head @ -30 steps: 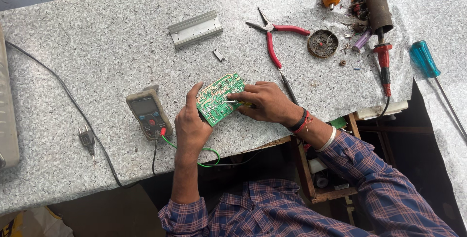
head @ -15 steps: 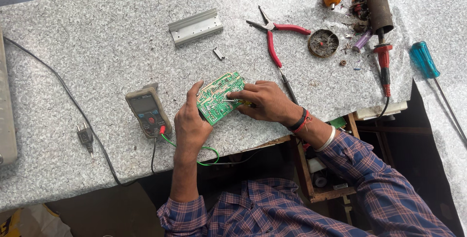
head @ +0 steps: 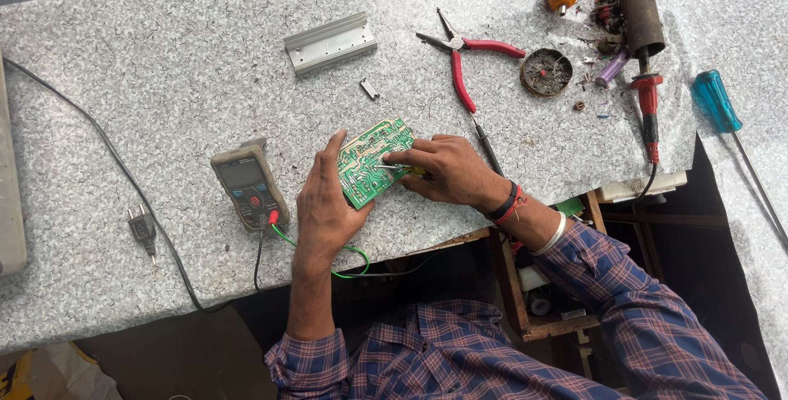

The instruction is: The person holds a green circuit board on a workbench and uses a screwdriver to work on its components, repositioning and turning the board repeatedly. A multimeter with attached probes sits beside the board as the person continues working on it with the screwdriver.

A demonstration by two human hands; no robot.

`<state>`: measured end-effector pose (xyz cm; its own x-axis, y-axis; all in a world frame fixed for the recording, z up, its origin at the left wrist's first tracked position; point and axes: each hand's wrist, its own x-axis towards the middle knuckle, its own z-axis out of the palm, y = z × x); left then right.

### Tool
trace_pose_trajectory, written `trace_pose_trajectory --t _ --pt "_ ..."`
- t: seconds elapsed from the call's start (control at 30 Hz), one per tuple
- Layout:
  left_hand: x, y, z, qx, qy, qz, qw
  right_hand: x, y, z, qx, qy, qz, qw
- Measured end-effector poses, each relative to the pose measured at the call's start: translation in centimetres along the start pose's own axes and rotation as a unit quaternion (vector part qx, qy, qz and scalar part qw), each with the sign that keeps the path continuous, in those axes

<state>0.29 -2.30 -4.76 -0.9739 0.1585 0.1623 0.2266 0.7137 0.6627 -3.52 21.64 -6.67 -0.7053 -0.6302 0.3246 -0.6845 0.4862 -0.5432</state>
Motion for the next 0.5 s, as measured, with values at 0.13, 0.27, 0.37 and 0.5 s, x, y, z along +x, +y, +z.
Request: trace_pose_trajectory --t 0.13,0.27,0.37,0.5 --pt "-0.12 -0.09 0.09 -0.003 -0.042 -0.028 0.999 -0.14 0.03 0.05 -0.002 -0.002 0.004 1.000" --pt "-0.11 -0.33 0.14 -0.018 0.004 0.024 1.000 0.16 0.18 0.16 -0.006 -0.009 0.007 1.000" --pt "-0.06 -0.27 -0.01 -0.017 0.003 0.004 1.000 0.34 0.18 0.08 -0.004 -0.004 -0.007 1.000" --pt "-0.17 0.34 -0.10 -0.030 0.008 -0.007 0.999 0.13 0.22 -0.14 -0.013 0.004 -0.013 1.000"
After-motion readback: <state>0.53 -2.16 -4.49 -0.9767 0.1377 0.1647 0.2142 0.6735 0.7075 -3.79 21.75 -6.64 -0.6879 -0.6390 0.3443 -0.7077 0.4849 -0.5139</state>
